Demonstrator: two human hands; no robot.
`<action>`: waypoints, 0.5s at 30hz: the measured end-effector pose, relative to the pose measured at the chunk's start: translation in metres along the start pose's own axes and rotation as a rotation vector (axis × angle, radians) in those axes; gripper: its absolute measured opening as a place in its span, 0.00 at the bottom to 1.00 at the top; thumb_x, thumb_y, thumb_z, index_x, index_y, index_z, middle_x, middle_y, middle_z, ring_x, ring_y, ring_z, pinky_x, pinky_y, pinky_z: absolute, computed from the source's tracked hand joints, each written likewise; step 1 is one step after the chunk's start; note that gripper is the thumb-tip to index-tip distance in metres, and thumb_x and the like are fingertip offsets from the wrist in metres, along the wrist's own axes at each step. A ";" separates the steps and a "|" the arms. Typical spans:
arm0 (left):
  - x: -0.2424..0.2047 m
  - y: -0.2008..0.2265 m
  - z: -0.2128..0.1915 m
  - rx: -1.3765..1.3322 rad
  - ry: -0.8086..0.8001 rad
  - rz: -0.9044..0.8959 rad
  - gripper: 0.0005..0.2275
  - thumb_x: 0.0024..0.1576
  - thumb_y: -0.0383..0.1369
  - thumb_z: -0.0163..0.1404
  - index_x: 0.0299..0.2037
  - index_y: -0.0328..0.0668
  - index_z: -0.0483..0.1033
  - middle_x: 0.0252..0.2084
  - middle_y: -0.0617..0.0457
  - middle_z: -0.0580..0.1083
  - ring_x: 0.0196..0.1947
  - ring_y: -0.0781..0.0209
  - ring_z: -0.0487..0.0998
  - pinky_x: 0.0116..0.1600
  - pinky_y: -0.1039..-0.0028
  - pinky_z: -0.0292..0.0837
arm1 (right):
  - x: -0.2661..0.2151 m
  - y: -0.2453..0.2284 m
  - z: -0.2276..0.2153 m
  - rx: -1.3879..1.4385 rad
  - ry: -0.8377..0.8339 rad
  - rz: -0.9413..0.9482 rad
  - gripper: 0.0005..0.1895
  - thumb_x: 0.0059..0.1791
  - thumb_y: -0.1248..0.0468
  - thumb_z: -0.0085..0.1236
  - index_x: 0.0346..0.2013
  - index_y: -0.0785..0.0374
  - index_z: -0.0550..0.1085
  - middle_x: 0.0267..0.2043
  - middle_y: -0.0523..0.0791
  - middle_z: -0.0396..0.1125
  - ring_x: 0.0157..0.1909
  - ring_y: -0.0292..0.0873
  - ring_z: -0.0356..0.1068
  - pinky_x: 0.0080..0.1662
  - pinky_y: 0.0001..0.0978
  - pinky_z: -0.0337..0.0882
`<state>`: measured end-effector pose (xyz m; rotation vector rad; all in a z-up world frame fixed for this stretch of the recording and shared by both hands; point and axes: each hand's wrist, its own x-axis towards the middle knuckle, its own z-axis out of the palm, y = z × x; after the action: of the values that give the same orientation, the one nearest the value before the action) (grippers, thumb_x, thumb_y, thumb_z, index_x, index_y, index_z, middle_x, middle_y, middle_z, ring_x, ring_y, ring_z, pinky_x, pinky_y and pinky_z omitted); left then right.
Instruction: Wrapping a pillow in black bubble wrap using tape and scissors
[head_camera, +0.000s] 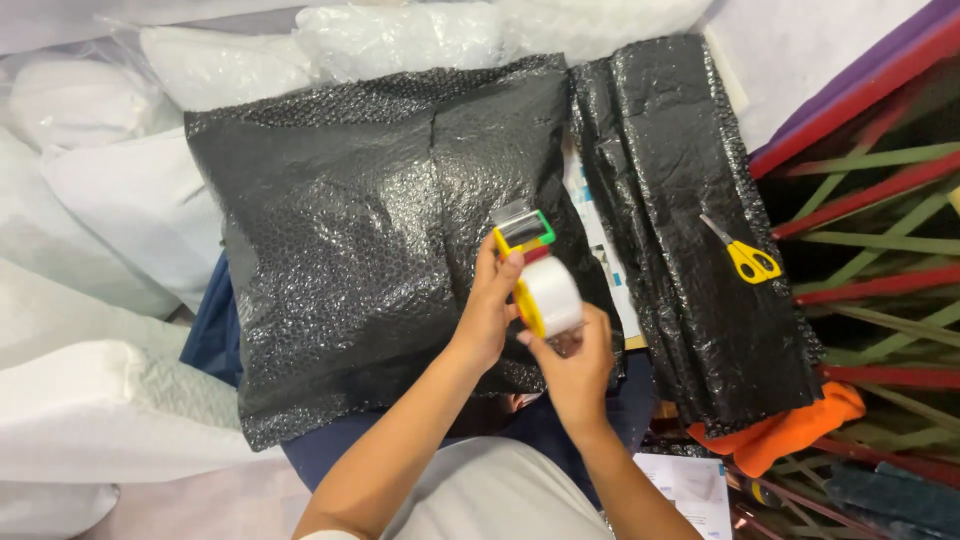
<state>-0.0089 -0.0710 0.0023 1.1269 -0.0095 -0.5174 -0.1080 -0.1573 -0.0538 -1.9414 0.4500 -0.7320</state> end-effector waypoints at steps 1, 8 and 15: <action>-0.004 0.001 -0.004 0.000 0.011 -0.001 0.34 0.61 0.50 0.47 0.73 0.45 0.49 0.64 0.36 0.61 0.61 0.40 0.67 0.59 0.44 0.68 | -0.007 0.001 -0.001 0.004 -0.010 0.003 0.34 0.35 0.61 0.80 0.47 0.68 0.70 0.48 0.54 0.67 0.47 0.58 0.73 0.45 0.43 0.74; -0.036 0.013 -0.043 0.296 0.012 0.069 0.22 0.63 0.44 0.46 0.65 0.45 0.64 0.54 0.45 0.71 0.57 0.53 0.70 0.62 0.58 0.66 | 0.021 -0.005 -0.022 0.428 -0.421 0.195 0.32 0.52 0.44 0.50 0.57 0.68 0.68 0.59 0.55 0.67 0.56 0.53 0.72 0.54 0.45 0.75; -0.062 0.014 -0.079 0.532 -0.195 0.035 0.19 0.60 0.35 0.53 0.62 0.46 0.70 0.58 0.44 0.72 0.64 0.43 0.70 0.68 0.57 0.62 | 0.053 -0.023 -0.003 0.399 -0.610 0.338 0.10 0.45 0.68 0.68 0.40 0.68 0.79 0.42 0.46 0.75 0.42 0.37 0.75 0.45 0.28 0.77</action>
<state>-0.0373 0.0260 -0.0051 1.5862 -0.3536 -0.6105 -0.0701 -0.1803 -0.0159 -1.5527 0.2181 0.0095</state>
